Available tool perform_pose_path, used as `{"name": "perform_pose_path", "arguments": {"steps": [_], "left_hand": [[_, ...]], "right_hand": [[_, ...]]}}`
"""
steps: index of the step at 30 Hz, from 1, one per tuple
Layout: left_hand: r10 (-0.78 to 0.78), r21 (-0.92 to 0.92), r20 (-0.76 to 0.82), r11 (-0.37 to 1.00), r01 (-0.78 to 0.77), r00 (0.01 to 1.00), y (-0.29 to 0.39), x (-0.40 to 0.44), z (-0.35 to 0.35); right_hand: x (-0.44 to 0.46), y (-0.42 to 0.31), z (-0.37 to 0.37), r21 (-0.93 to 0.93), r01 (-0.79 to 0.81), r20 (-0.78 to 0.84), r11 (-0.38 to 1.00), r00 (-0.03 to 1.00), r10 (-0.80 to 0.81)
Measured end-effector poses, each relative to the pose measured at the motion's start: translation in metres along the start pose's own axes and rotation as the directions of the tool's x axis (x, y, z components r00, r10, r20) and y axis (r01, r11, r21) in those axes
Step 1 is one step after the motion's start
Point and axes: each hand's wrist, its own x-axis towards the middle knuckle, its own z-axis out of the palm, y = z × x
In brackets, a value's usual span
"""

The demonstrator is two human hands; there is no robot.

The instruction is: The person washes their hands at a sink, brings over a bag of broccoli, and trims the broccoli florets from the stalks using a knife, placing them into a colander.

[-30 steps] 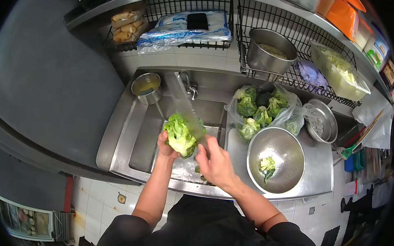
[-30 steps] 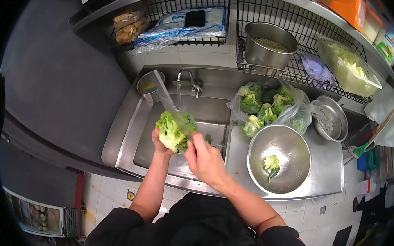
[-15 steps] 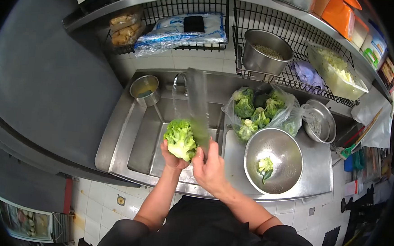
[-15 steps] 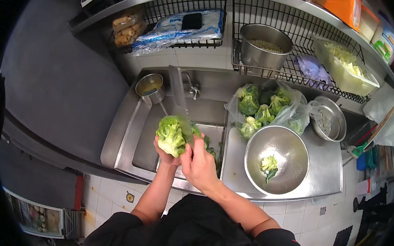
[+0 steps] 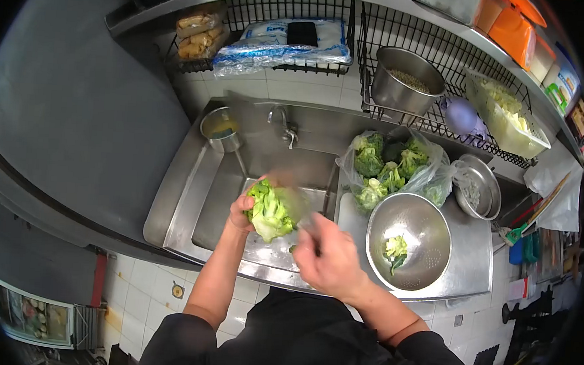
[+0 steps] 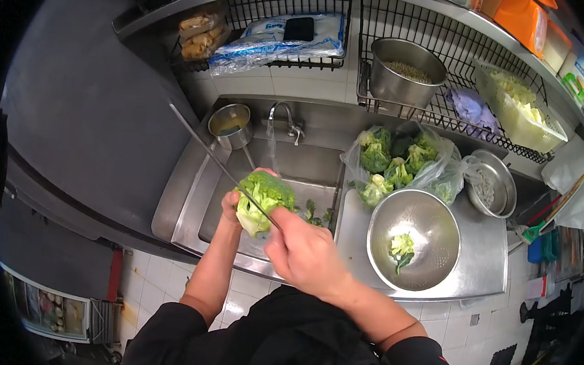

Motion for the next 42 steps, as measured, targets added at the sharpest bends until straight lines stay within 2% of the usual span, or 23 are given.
{"name": "perform_pose_path", "arguments": {"steps": [1,3,5,7,8,10,12,15,17,19,20,21,23,25,27,28,29,30,31,33,35,37,42], "left_hand": [[-0.035,0.011,0.03,0.999,0.035,0.999,0.004,0.001,0.006],[-0.07,0.025,0.061,0.997,0.069,0.996,0.006,-0.001,0.007],[-0.112,0.101,0.01,0.989,0.11,0.994,0.008,-0.001,0.0],[-0.071,0.087,-0.063,0.993,0.076,0.996,0.013,-0.006,0.021],[-0.077,0.07,-0.011,0.995,0.077,0.997,0.013,-0.004,0.021],[-0.081,0.042,0.062,0.996,0.079,0.995,0.014,-0.002,0.018],[-0.051,0.032,0.039,0.998,0.05,0.998,0.006,-0.002,0.017],[-0.022,0.01,0.001,1.0,0.022,1.0,-0.002,-0.005,0.013],[-0.018,0.003,-0.01,1.0,0.018,1.0,-0.002,-0.004,0.011],[-0.014,-0.106,0.043,0.994,0.019,0.999,0.001,-0.006,0.028],[-0.04,-0.116,0.161,0.992,0.059,0.986,0.005,-0.002,0.036],[-0.044,-0.116,0.161,0.991,0.063,0.986,0.006,0.0,0.036],[-0.11,-0.042,0.208,0.992,0.121,0.972,0.014,0.004,0.035],[-0.153,-0.005,0.231,0.987,0.158,0.961,0.027,0.007,0.041],[-0.216,0.052,0.153,0.976,0.211,0.964,0.033,0.007,0.044],[-0.231,0.171,0.12,0.963,0.209,0.966,0.038,0.01,0.047],[-0.232,0.171,0.118,0.963,0.21,0.966,0.037,0.014,0.042],[-0.269,0.204,0.172,0.951,0.233,0.948,0.034,0.016,0.03],[-0.305,0.238,0.224,0.938,0.251,0.926,0.03,0.019,0.017],[-0.358,0.259,0.275,0.921,0.29,0.892,0.025,0.02,0.006],[-0.291,0.238,0.191,0.94,0.243,0.937,0.02,0.015,0.02],[-0.26,0.268,0.154,0.94,0.213,0.953,0.01,0.011,-0.002],[-0.244,0.228,0.068,0.948,0.223,0.967,0.003,0.003,0.001]], "right_hand": [[-0.001,0.008,0.004,0.0,0.004,-0.001,1.0,1.0,-0.004],[-0.003,0.022,0.013,-0.095,-0.177,0.243,0.98,0.95,0.195],[-0.006,0.023,0.01,-0.071,-0.155,0.177,0.985,0.97,0.165],[-0.005,0.007,-0.001,-0.024,-0.252,-0.034,0.968,0.967,0.251],[-0.002,0.003,-0.004,0.014,-0.178,-0.126,0.984,0.976,0.179],[-0.012,-0.002,-0.003,0.017,-0.15,-0.153,0.988,0.977,0.151],[-0.013,-0.003,0.002,-0.023,-0.064,-0.144,0.998,0.988,0.06],[-0.019,0.022,0.029,0.042,-0.269,0.052,0.962,0.962,0.267],[-0.026,0.026,0.026,0.021,-0.287,-0.027,0.958,0.958,0.287],[-0.024,0.025,0.017,0.003,-0.315,-0.099,0.949,0.944,0.313],[-0.016,0.019,0.006,0.056,-0.316,-0.114,0.947,0.94,0.321],[-0.011,0.014,-0.002,0.108,-0.313,-0.132,0.944,0.936,0.325],[-0.009,0.009,-0.01,0.087,-0.266,-0.145,0.96,0.95,0.276],[-0.005,0.0,-0.017,0.08,-0.141,-0.106,0.987,0.983,0.149],[-0.005,-0.008,-0.019,0.096,-0.131,-0.096,0.987,0.985,0.14],[-0.004,-0.013,-0.021,0.09,-0.044,-0.136,0.995,0.989,0.056],[-0.004,-0.015,-0.022,0.08,0.044,-0.175,0.996,0.984,-0.029],[-0.009,-0.014,-0.021,0.178,0.032,-0.14,0.984,0.99,-0.007],[-0.006,-0.013,-0.018,0.179,0.032,-0.139,0.983,0.99,-0.007],[0.002,-0.011,-0.004,0.001,0.063,-0.075,0.998,0.995,-0.063],[-0.007,0.015,0.02,-0.022,0.002,-0.021,1.0,1.0,-0.003],[-0.014,0.028,0.031,-0.011,-0.121,0.01,0.993,0.993,0.121],[-0.012,0.034,0.03,0.003,-0.132,-0.024,0.991,0.991,0.132]]}}
